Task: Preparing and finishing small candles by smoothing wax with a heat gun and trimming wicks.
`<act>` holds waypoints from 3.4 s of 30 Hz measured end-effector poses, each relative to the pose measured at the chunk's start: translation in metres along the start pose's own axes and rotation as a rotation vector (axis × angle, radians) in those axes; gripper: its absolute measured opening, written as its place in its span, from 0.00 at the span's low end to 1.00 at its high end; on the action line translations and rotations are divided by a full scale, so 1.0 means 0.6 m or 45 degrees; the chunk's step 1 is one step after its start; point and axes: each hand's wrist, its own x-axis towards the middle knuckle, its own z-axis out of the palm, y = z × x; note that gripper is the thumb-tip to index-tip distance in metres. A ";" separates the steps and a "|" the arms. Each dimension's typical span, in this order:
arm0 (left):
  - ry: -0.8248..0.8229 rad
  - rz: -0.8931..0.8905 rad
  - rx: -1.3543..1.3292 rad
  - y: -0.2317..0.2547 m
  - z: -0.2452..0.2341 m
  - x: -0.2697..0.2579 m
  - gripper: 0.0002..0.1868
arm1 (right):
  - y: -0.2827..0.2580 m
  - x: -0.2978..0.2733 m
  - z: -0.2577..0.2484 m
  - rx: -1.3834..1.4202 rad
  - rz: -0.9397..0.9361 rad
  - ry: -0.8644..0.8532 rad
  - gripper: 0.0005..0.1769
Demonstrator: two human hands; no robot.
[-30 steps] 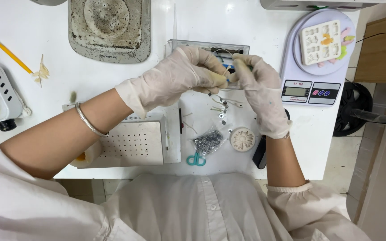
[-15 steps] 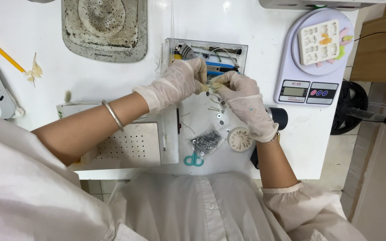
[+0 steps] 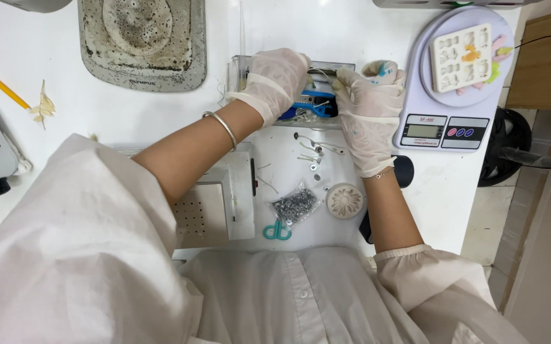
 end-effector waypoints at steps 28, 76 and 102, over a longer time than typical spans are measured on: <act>-0.422 -0.537 -1.341 0.003 -0.196 -0.094 0.11 | -0.021 0.007 -0.086 1.670 0.394 -0.315 0.22; -0.556 -0.038 0.674 0.084 -0.369 -0.492 0.21 | 0.049 -0.215 0.032 0.545 0.253 -0.513 0.22; 0.159 -0.368 -0.226 0.203 0.132 -0.299 0.24 | 0.073 -0.213 0.000 0.565 0.356 -0.226 0.09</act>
